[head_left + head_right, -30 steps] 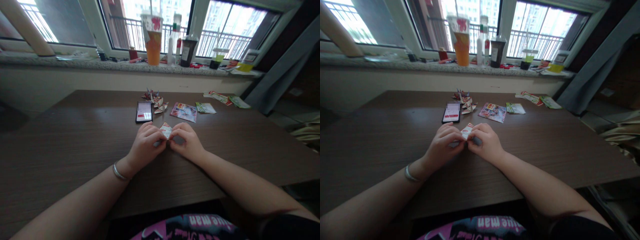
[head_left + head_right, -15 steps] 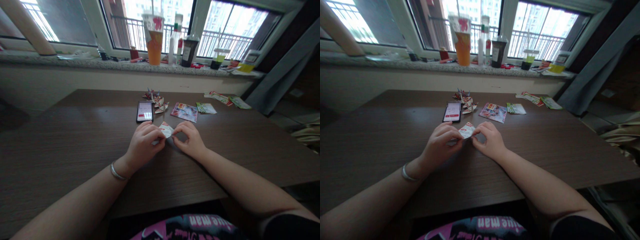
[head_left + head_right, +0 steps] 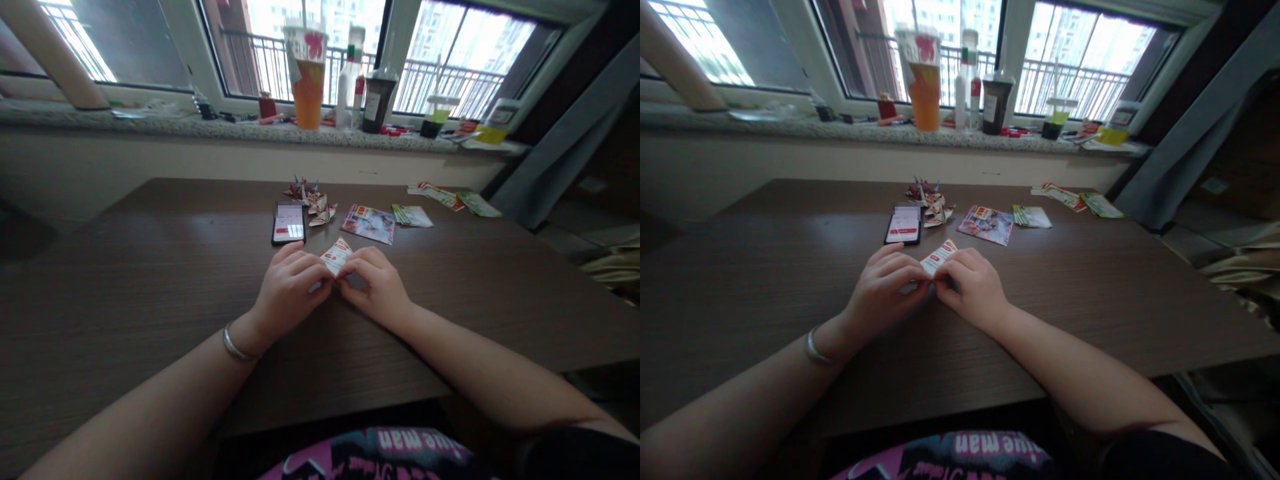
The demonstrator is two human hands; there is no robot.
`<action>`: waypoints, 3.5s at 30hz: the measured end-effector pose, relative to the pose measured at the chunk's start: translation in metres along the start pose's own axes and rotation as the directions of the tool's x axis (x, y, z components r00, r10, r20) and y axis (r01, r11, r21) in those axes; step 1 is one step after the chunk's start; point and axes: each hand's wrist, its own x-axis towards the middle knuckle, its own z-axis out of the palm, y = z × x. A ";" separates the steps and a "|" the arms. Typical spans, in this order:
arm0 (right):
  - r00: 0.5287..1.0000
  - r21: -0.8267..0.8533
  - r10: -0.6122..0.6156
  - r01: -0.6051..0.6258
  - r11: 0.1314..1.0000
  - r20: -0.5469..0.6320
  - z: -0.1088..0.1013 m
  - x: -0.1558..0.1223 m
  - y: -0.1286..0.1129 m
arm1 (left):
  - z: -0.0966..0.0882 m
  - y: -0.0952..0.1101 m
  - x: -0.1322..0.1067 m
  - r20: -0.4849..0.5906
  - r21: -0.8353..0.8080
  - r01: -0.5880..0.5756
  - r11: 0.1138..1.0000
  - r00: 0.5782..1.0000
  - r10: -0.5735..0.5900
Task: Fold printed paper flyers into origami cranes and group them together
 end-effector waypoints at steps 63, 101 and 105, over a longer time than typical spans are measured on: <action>0.988 -0.104 0.107 -0.095 0.990 0.115 -0.009 -0.013 0.028 | -0.003 -0.036 -0.013 0.340 0.171 0.253 0.952 0.892 -0.298; 0.993 -0.101 0.075 -0.066 0.993 0.093 -0.008 -0.007 0.040 | -0.008 -0.019 -0.004 0.128 0.049 0.080 0.996 0.988 -0.086; 0.985 -0.041 0.029 -0.023 0.999 0.168 -0.009 -0.008 0.040 | -0.008 -0.021 -0.004 0.188 -0.039 0.106 0.994 0.977 -0.097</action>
